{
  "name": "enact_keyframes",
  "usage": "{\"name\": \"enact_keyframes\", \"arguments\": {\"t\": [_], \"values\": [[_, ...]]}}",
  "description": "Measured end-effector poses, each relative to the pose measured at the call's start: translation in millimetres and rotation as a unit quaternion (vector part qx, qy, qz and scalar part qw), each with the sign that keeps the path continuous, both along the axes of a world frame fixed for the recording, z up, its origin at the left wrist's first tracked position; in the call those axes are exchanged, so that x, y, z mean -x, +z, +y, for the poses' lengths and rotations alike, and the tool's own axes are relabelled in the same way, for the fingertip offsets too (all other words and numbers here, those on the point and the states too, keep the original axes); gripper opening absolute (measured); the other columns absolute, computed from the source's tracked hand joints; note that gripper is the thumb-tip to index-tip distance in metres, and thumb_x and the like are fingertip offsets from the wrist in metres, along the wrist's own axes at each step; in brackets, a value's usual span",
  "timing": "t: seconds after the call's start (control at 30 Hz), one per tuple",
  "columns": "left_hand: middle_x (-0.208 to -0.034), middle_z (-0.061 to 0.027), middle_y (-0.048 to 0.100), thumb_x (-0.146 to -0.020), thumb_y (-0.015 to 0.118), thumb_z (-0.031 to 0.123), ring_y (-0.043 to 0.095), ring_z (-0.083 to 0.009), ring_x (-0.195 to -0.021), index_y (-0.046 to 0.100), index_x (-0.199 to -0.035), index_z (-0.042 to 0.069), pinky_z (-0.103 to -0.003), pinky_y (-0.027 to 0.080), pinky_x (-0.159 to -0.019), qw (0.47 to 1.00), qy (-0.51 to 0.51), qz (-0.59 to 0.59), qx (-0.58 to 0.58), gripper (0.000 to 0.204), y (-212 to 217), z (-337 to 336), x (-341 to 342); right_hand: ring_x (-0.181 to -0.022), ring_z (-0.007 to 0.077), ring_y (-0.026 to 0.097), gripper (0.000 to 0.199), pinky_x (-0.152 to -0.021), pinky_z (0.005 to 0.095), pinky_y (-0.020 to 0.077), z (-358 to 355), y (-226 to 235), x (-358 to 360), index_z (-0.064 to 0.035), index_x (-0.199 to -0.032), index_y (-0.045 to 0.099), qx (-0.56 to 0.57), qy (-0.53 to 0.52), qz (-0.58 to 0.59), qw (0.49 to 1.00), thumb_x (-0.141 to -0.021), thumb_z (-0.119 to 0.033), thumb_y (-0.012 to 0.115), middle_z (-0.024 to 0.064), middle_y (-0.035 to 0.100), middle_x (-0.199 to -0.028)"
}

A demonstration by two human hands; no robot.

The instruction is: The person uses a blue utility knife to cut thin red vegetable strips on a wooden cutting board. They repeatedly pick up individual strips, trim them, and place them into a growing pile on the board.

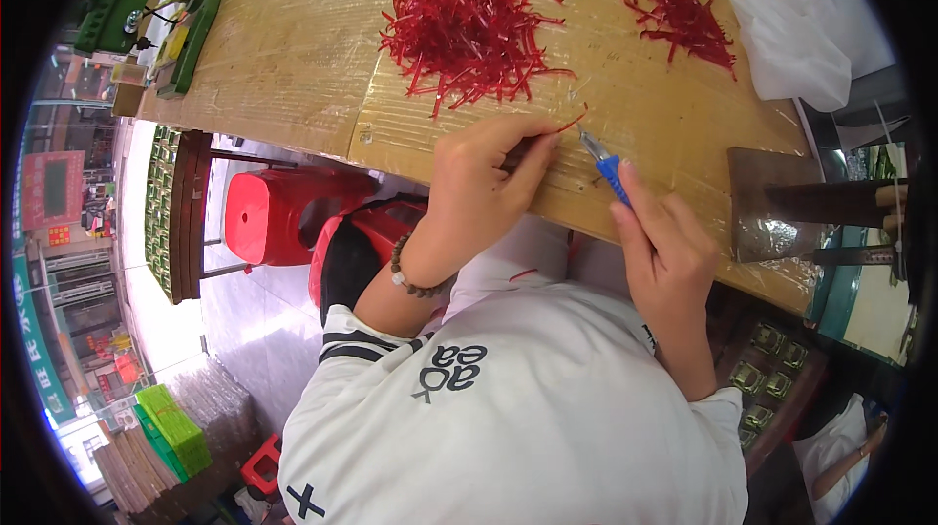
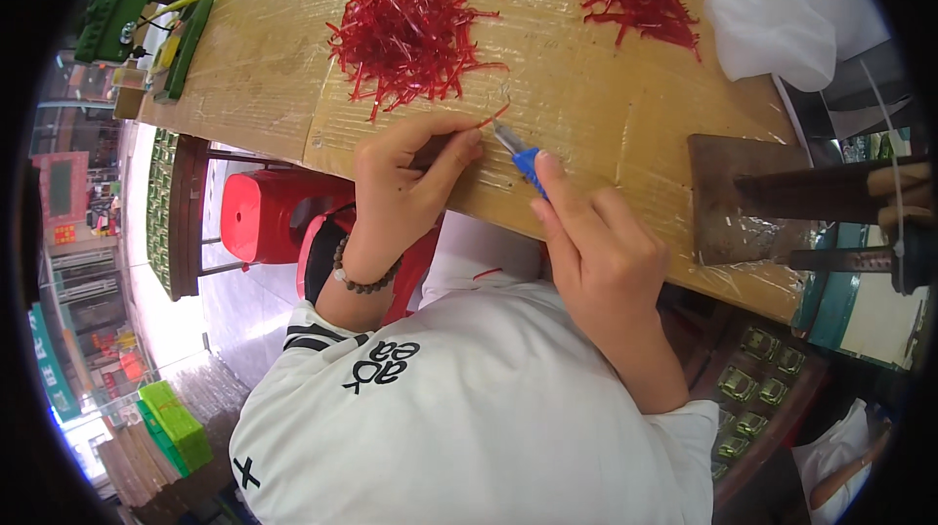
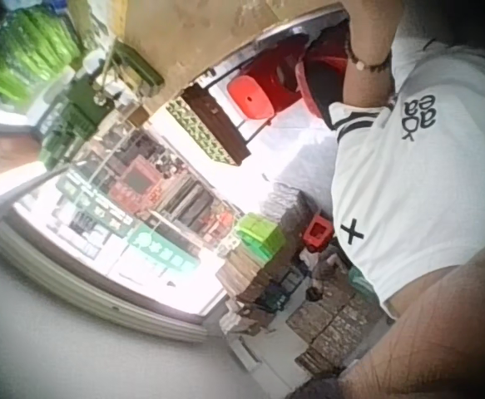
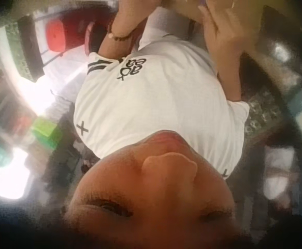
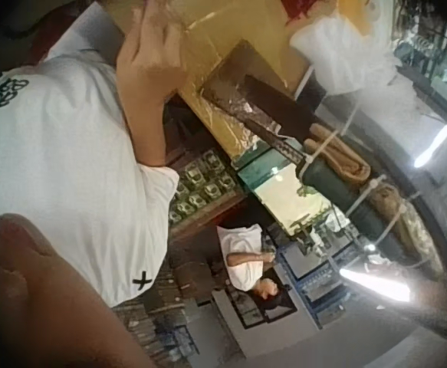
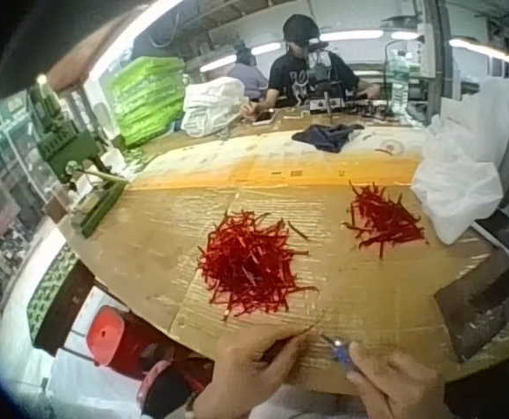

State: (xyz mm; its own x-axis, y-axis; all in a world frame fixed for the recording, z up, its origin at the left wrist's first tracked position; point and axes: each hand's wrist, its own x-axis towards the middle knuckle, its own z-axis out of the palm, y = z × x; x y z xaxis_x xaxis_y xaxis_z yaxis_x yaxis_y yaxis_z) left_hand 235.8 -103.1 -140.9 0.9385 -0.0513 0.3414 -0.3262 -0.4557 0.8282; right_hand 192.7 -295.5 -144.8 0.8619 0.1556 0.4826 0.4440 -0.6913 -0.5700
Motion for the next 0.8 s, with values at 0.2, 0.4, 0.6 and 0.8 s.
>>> {"name": "enact_keyframes", "arguments": {"t": [0.2, 0.4, 0.6, 0.8], "values": [[-0.082, -0.0153, 0.068, -0.082, 0.069, 0.002, 0.067, -0.0241, -0.066, 0.068, -0.091, -0.001, -0.030, 0.052, -0.057, 0.997, -0.006, -0.062, -0.045, 0.010, 0.7, 0.9, -3.0, -0.050, 0.0199, 0.051, 0.040, -0.047, 0.0353, 0.0416, 1.6, 1.5, -1.9, -0.0168, -0.121, 0.067, 0.010, 0.018, 0.007, 1.000, -0.081, -0.017, 0.073, 0.0041, 0.048, -0.066], [-0.082, -0.0150, 0.068, -0.083, 0.068, 0.003, 0.065, -0.0282, -0.067, 0.067, -0.091, 0.000, -0.033, 0.051, -0.059, 0.989, 0.005, -0.104, -0.104, 0.009, -3.0, -1.0, -1.9, -0.051, 0.0194, 0.052, 0.040, -0.046, 0.0351, 0.0419, 6.0, 0.5, -1.3, -0.0187, -0.121, 0.067, 0.079, -0.010, -0.010, 0.997, -0.081, -0.020, 0.072, 0.0028, 0.046, -0.065], [-0.082, -0.0151, 0.068, -0.083, 0.068, 0.003, 0.066, -0.0279, -0.067, 0.067, -0.092, 0.000, -0.032, 0.051, -0.059, 0.993, 0.020, -0.076, -0.085, 0.009, -5.4, -0.2, 3.3, -0.052, 0.0196, 0.053, 0.039, -0.046, 0.0351, 0.0425, 10.4, -2.5, 0.4, -0.0195, -0.120, 0.068, 0.140, -0.062, -0.016, 0.988, -0.081, -0.021, 0.073, 0.0028, 0.046, -0.065], [-0.081, -0.0144, 0.068, -0.081, 0.069, 0.002, 0.067, -0.0232, -0.068, 0.069, -0.089, 0.000, -0.031, 0.052, -0.060, 0.998, 0.019, -0.053, -0.005, 0.009, 3.8, 0.6, -3.2, -0.051, 0.0222, 0.050, 0.038, -0.049, 0.0340, 0.0419, -3.3, -0.8, 3.3, -0.0133, -0.119, 0.068, 0.011, 0.034, -0.046, 0.998, -0.081, -0.011, 0.073, 0.0064, 0.053, -0.067]]}}
